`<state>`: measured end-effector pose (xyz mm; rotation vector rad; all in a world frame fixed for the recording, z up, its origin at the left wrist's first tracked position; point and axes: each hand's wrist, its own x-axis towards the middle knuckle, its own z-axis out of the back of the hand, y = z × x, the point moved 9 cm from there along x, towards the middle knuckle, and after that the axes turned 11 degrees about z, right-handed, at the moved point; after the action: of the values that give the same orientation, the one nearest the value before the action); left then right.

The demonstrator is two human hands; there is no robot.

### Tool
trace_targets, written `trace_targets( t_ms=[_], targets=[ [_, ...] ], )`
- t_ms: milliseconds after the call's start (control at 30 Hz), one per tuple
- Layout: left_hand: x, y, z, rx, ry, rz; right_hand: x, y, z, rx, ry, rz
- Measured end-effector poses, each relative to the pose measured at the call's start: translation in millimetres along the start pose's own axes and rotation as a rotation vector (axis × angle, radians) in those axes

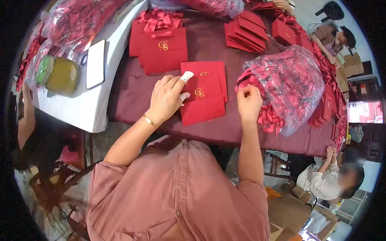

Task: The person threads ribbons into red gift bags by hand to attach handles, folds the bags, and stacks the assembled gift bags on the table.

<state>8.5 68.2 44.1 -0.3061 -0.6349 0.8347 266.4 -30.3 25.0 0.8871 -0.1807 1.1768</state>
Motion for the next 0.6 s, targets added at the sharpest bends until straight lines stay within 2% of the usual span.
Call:
trace_targets(
  t_ms=[100,167,267,333,367,400,467,500,567,600],
  targets=[
    [-6.4,0.9,3.3,0.001,-0.024,-0.007,-10.8,-17.7,-10.8,0.347,0.041,-0.208],
    [-9.9,0.4,7.6,-0.014,-0.045,-0.016,-9.3,2.4,-12.5,0.355,0.055,-0.201],
    [-12.7,8.0,12.0,-0.046,0.012,0.077,-14.9,21.9,-30.1,0.569,0.109,-0.126],
    [-15.5,20.8,9.6,-0.102,0.087,0.181,-13.7,60.5,-32.5,0.449,0.224,0.034],
    [-16.3,26.7,10.1,-0.198,0.132,0.25,-9.3,93.3,-30.4,0.338,0.299,0.231],
    [-18.4,31.3,9.6,-0.197,0.134,0.266,-10.2,95.1,-33.9,0.345,0.314,0.23],
    [-24.1,47.6,-3.9,-0.482,0.266,0.428,-13.6,108.3,-42.8,0.254,0.386,0.391],
    [-24.3,47.8,-1.2,-0.571,0.264,0.394,-14.5,96.9,-44.3,0.345,0.376,0.286],
    [-27.2,51.8,-1.5,-0.615,0.308,0.454,-8.2,92.9,-31.0,0.228,0.333,0.336],
    [-29.2,53.3,-5.1,-0.656,0.355,0.501,-8.2,68.5,-25.4,0.415,0.21,0.131]
  ],
)
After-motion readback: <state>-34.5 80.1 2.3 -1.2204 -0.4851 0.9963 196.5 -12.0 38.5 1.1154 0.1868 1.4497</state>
